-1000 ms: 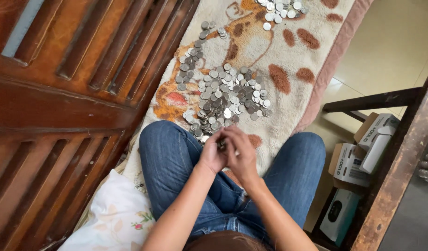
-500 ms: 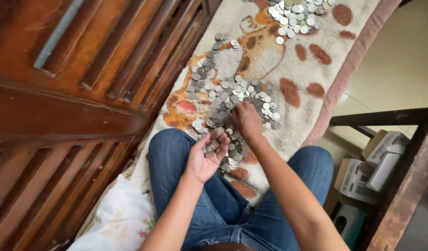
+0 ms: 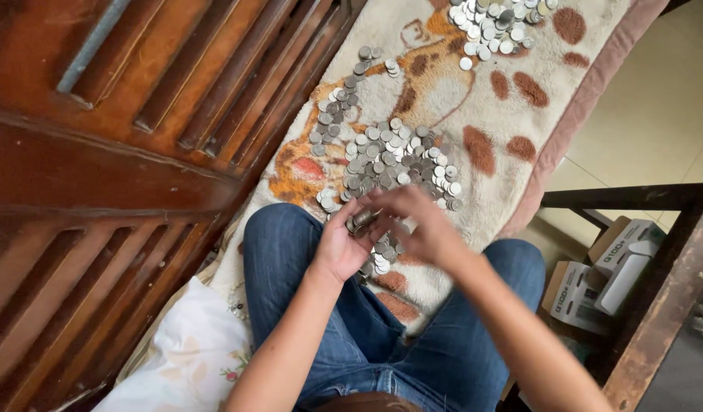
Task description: The person sits on a rug and stacks silver coins into cylindrical rolls by hand. They repeatedly pick up coins from a pile on the rug, align them into a roll, and place the completed roll onto a nearby table.
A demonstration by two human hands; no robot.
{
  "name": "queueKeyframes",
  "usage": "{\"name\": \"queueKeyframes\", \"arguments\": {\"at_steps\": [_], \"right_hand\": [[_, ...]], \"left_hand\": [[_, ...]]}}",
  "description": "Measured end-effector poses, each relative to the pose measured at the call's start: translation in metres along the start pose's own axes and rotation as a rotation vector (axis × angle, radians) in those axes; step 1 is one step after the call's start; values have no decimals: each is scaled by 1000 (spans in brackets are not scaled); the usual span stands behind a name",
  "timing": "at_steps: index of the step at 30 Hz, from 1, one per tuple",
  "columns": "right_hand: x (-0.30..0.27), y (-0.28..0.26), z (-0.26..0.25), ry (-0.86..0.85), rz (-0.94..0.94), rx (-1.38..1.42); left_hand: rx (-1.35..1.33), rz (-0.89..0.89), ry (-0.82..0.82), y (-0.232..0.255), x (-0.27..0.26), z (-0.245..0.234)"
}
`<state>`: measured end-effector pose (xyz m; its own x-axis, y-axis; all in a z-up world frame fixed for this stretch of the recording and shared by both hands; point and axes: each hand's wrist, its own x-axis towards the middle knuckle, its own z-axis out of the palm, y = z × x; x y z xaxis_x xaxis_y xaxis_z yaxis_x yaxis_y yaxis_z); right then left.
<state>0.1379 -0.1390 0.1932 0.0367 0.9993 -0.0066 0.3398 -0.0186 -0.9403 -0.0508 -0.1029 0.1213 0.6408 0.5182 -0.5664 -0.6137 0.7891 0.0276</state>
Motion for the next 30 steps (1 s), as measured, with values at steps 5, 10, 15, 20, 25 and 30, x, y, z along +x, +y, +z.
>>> {"name": "queueKeyframes", "arguments": {"at_steps": [5, 10, 15, 20, 25, 30], "right_hand": [[-47, 21, 57, 144, -242, -402], [-49, 12, 26, 267, 199, 192], [-51, 8, 19, 281, 296, 361], [-59, 26, 22, 341, 346, 402], [-60, -6, 21, 407, 334, 261], [-66, -33, 30, 429, 43, -321]], "left_hand": [[145, -27, -40, -15, 2, -12], [84, -51, -72, -19, -12, -5], [65, -62, -59, -21, -28, 13], [54, -72, -68, -24, -31, 15], [54, -81, -100, -27, -34, 18], [17, -88, -149, -30, -32, 19]]}}
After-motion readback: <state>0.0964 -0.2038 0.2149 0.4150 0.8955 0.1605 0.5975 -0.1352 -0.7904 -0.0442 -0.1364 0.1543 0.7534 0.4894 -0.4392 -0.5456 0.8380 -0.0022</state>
